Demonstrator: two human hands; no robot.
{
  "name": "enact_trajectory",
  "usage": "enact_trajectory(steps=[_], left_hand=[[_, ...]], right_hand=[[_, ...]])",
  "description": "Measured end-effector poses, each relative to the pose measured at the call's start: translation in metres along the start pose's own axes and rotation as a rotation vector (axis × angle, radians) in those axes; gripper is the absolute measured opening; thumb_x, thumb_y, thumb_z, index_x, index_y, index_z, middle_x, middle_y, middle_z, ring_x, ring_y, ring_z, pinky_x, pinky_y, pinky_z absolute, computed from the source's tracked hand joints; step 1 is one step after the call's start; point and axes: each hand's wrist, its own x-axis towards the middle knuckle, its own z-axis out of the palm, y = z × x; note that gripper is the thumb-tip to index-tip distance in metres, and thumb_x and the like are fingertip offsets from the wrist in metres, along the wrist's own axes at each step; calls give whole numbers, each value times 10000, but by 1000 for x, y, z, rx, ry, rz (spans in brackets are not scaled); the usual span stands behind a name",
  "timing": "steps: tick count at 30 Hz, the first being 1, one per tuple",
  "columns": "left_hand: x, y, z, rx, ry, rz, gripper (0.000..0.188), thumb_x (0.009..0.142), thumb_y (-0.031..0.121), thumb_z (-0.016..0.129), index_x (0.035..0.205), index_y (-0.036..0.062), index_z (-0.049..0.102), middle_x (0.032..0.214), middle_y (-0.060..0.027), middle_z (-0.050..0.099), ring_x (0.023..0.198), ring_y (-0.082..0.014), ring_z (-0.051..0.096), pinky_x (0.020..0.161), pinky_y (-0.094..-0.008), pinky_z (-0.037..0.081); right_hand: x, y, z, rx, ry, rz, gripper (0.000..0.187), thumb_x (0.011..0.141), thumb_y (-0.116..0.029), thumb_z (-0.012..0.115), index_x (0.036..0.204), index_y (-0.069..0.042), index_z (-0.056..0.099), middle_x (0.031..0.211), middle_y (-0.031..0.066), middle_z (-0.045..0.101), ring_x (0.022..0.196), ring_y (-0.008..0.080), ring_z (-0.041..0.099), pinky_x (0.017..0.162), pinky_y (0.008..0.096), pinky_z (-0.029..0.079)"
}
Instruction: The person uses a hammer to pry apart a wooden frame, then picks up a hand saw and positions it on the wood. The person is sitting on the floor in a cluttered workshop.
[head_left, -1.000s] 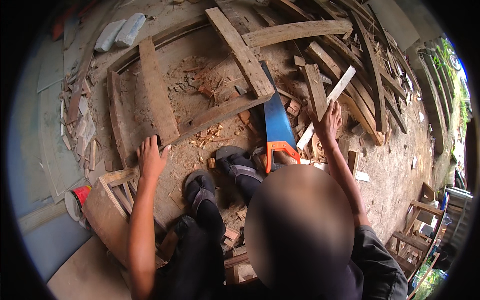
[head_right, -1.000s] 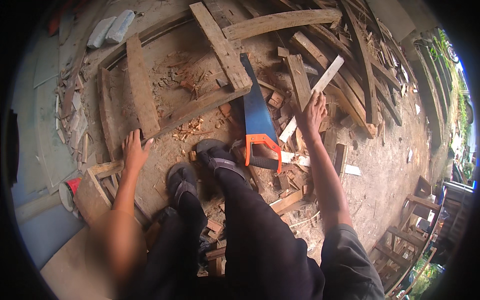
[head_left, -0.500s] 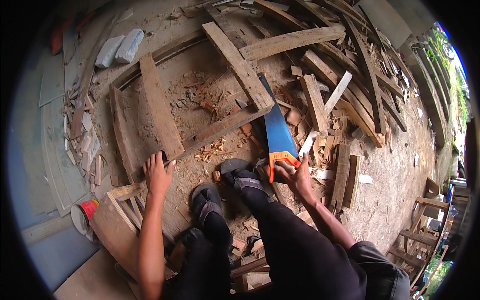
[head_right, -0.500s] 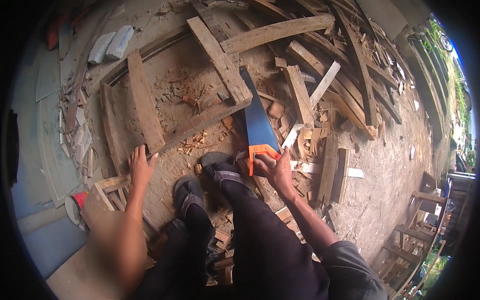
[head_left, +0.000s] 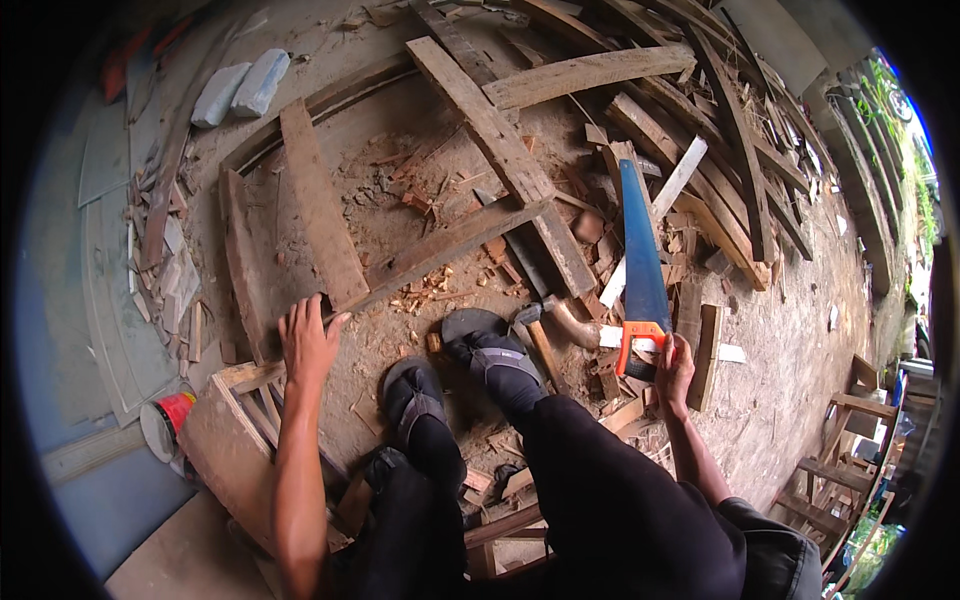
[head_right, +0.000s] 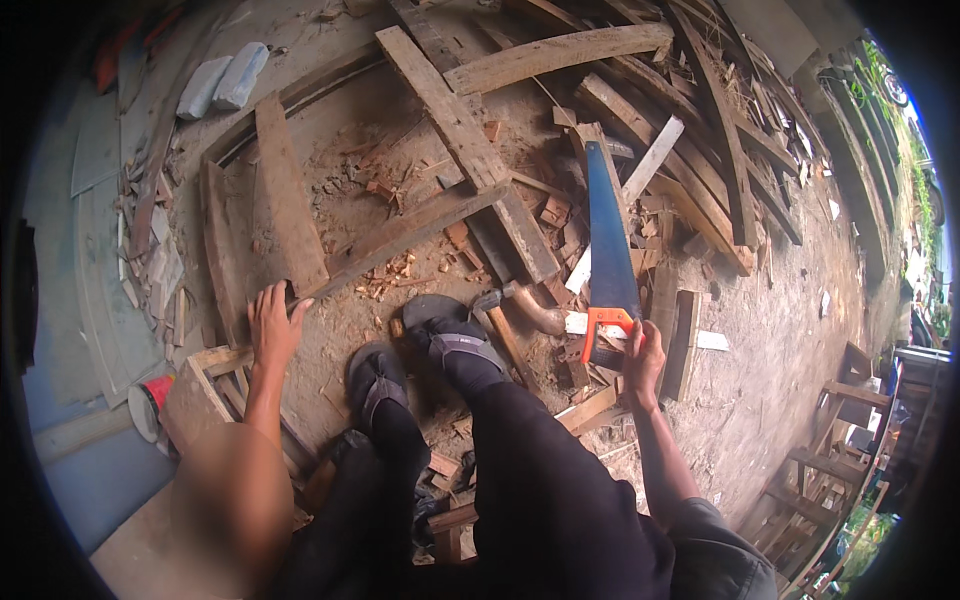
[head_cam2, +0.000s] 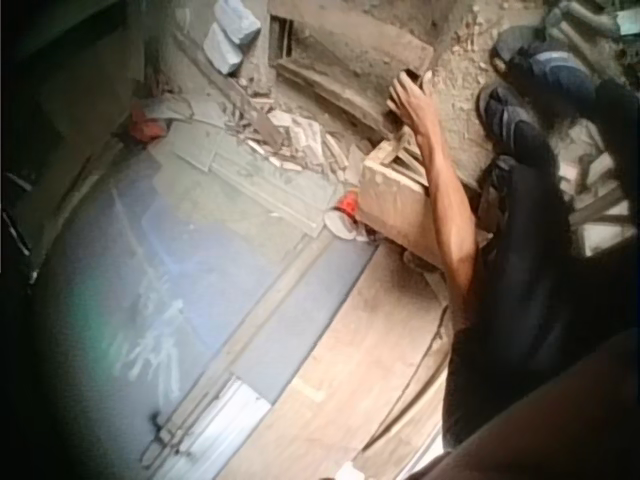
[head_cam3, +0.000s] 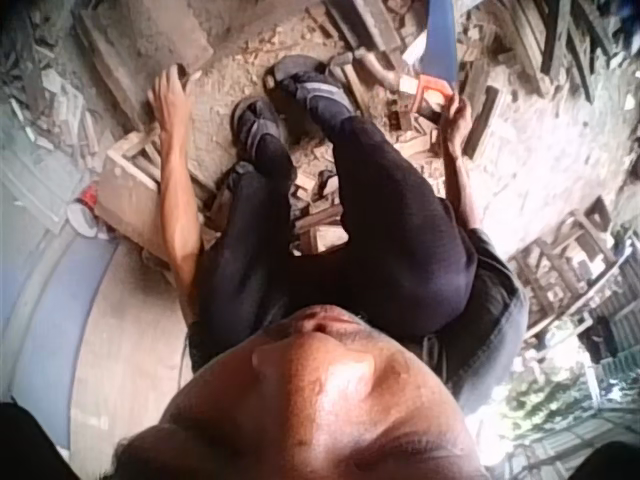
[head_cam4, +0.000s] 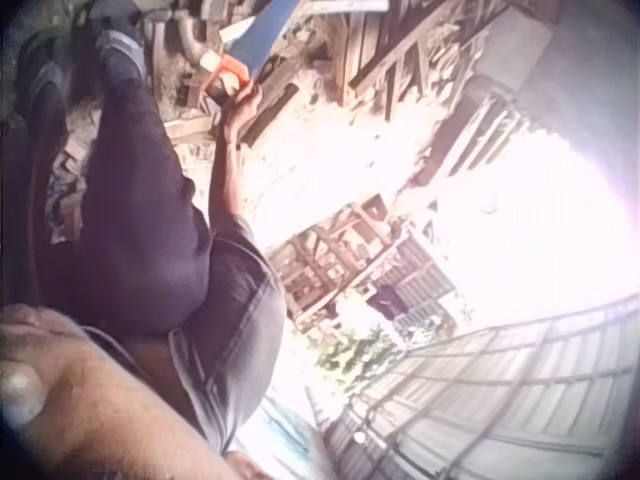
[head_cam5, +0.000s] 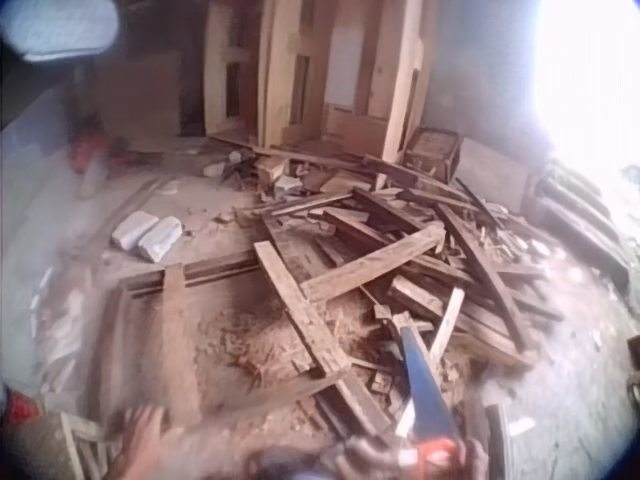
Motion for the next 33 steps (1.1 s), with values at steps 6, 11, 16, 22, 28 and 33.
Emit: enact_trajectory(steps=[6, 11, 16, 22, 28, 33], left_hand=[[-5, -4, 1, 11, 53, 17, 529, 919, 416, 693, 1222, 1, 570, 1139, -191, 629, 1106, -353, 566, 958, -479, 402], [-7, 9, 7, -29, 28, 25, 518, 898, 396, 722, 1192, -6, 577, 1119, -196, 637, 1090, -364, 572, 946, -482, 409], [-15, 22, 4, -86, 66, 8, 510, 872, 386, 749, 1161, -1, 583, 1080, -194, 647, 1074, -367, 576, 917, -487, 412], [-31, 46, 11, -164, 59, -6, 487, 849, 342, 767, 1146, -5, 599, 1091, -206, 646, 1073, -371, 590, 899, -492, 425], [-37, 79, 59, -193, -1, 8, 467, 852, 354, 761, 1120, 24, 569, 1066, -159, 619, 1048, -355, 594, 893, -502, 449], [-50, 84, 66, -345, 78, -88, 467, 867, 356, 748, 1160, 37, 573, 1099, -171, 606, 1041, -390, 587, 893, -500, 458]], right_hand=[[23, -62, 25, -232, -9, -249, 838, 863, -269, 767, 1505, 11, 307, 1484, 296, 367, 1374, 443, 385, 1152, 517, 308], [50, -143, 101, -56, -368, -287, 946, 809, -378, 814, 1493, 20, 294, 1394, 276, 461, 1301, 437, 481, 1076, 465, 419], [113, -146, 112, -175, -309, -402, 469, 906, -298, 717, 1183, 21, 513, 982, 221, 617, 947, 346, 604, 829, 474, 507], [120, -163, 85, -218, -42, -539, 792, 867, -279, 767, 1485, 0, 357, 1501, 270, 382, 1384, 442, 384, 1142, 516, 325], [23, -181, 106, 152, -173, -492, 735, 861, -120, 741, 1461, 31, 343, 1408, 289, 416, 1346, 445, 416, 1137, 506, 337], [2, -148, 96, 149, -288, -440, 672, 869, -112, 716, 1437, 23, 383, 1381, 289, 443, 1310, 451, 454, 1105, 498, 384]])
